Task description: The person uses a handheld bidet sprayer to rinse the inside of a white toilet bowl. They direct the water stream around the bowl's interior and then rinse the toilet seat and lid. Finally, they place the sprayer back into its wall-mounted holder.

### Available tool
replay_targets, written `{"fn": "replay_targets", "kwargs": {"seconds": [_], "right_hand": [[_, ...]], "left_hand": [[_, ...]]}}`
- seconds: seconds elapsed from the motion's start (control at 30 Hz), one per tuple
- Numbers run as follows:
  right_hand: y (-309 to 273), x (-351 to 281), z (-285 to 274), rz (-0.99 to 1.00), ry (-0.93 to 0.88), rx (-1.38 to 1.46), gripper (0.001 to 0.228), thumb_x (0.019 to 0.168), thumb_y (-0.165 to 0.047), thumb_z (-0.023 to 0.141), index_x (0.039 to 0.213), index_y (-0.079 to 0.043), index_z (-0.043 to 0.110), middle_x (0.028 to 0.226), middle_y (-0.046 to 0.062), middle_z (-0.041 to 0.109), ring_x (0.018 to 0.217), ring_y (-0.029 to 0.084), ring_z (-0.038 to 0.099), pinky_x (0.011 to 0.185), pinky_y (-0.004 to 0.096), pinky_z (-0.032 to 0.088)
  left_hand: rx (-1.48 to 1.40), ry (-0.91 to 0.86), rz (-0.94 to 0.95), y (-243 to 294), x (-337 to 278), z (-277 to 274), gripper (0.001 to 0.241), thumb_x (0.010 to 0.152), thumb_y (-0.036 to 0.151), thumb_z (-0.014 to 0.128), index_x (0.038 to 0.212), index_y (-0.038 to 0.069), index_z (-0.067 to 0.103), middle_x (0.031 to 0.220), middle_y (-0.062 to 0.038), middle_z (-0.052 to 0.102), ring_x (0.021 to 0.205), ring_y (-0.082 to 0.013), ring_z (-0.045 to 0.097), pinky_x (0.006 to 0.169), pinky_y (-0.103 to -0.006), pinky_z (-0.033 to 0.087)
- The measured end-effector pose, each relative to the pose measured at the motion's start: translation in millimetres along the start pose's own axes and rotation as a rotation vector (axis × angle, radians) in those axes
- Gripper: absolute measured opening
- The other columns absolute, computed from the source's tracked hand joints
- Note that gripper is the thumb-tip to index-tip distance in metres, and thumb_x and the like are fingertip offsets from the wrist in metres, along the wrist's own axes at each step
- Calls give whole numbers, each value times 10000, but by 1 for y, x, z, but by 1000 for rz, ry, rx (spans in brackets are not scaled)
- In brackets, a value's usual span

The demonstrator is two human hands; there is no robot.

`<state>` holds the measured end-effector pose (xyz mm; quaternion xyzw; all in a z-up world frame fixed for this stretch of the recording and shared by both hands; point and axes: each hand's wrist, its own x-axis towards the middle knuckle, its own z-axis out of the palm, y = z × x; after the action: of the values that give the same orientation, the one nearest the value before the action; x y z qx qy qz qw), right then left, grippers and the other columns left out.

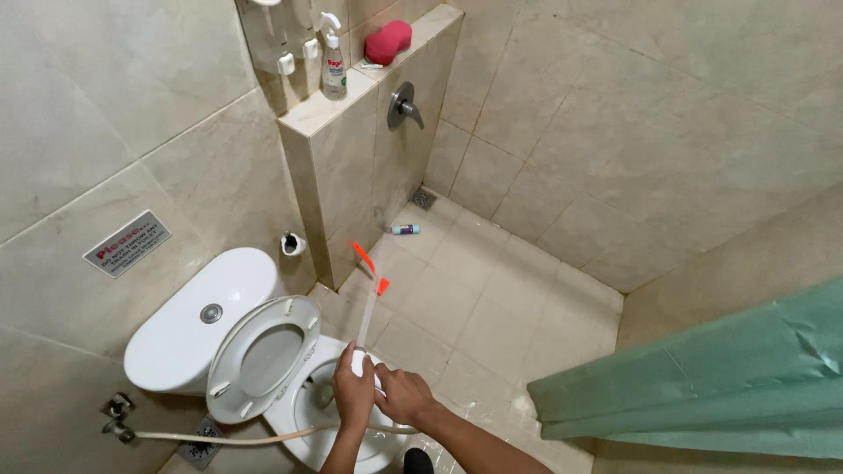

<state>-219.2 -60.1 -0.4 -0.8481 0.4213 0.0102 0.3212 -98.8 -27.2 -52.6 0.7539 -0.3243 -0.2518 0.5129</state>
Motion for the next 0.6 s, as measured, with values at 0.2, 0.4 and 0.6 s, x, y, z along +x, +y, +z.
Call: {"fn": "replay_targets", "kwargs": {"seconds": [0.2, 0.4, 0.6], "right_hand": [[-9, 15, -9, -59, 59, -20, 371, 955, -326, 571, 1160, -19, 528, 868, 245, 709, 837, 481, 667, 769, 576, 523], [-27, 24, -20, -89, 111, -24, 356, 960, -331, 567, 1131, -21, 534, 846, 255, 706, 822, 478, 671, 766, 571, 525], [-10, 20, 3, -90, 32, -35, 367, 954, -330, 569, 1150, -20, 546, 861, 233, 714, 818, 470, 675, 756, 563, 531]], "left_hand": [[2, 67, 112, 7, 17, -9, 461, 905, 165, 661, 1329, -13, 630, 1319, -234, 669, 1206, -398, 636, 1028, -424, 479], [-42, 111, 153, 36, 27, -27, 443, 912, 172, 652, 1315, -10, 638, 1324, -228, 671, 1208, -395, 640, 1029, -424, 486], [18, 76, 64, -5, 16, -16, 464, 911, 184, 656, 1336, -1, 632, 1324, -232, 665, 1219, -402, 629, 1048, -435, 468]]}}
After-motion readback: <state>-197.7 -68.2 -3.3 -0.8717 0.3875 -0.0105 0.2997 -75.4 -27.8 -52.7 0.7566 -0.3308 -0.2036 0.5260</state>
